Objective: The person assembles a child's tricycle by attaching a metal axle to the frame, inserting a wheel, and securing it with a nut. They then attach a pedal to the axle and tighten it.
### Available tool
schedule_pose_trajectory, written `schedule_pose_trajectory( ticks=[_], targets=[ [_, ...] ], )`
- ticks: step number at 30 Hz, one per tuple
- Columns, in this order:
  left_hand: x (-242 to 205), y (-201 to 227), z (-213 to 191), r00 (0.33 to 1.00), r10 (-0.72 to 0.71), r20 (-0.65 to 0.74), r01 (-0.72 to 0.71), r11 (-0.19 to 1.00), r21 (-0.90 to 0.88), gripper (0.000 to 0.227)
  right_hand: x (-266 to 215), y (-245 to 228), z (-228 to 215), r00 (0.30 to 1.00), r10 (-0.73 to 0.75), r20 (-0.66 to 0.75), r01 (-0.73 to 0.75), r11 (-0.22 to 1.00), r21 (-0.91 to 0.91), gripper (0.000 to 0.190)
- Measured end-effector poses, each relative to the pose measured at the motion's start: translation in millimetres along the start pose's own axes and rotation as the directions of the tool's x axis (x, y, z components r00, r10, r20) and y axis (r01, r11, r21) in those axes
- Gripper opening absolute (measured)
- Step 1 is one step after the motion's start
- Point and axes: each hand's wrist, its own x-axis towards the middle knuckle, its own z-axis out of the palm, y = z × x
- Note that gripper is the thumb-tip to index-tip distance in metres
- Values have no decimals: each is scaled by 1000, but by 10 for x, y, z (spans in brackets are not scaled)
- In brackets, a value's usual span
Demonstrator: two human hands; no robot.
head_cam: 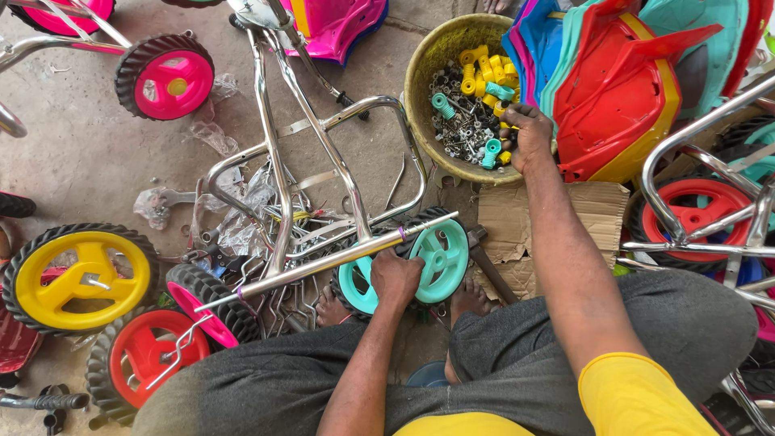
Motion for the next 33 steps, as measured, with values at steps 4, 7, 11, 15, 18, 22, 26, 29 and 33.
schedule_pose_trajectory(
  ticks=[4, 7, 11, 15, 18, 22, 26, 29, 33],
  targets=[
    [7, -11, -12, 996, -71, 48, 72, 997, -10, 43, 383, 330, 7, 993, -5, 120, 36, 966, -257, 26],
    [29, -31, -1, 999, -52, 0, 51, 991, -120, 48, 595, 590, 118, 954, -117, 277, 289, 615, -734, 24],
    [109, -125, 79, 999, -19, -35, 16, 995, -99, 64, 730, 793, 296, 900, -106, 422, 426, 18, -905, 28],
    [199, -334, 204, 999, 24, -44, -25, 999, -24, 74, 883, 916, 417, 933, 26, 359, 360, -94, -928, 26],
    [247, -501, 309, 999, 26, -40, -28, 998, -55, 72, 991, 952, 437, 878, -113, 466, 469, 0, -883, 33],
    [292, -568, 376, 992, 98, -80, -103, 993, -62, 72, 984, 832, 467, 945, 116, 305, -81, 989, -126, 26],
    [256, -513, 322, 998, 47, -42, -50, 996, -74, 72, 791, 752, 488, 908, 246, 338, -297, 949, 107, 46],
    [197, -457, 257, 999, -1, -38, 0, 1000, -28, 73, 755, 808, 562, 918, 290, 269, -308, 951, 28, 50],
    [171, -392, 148, 999, -8, -44, 6, 999, -48, 71, 858, 948, 631, 985, 122, 120, -46, 862, -504, 35]
  ],
)
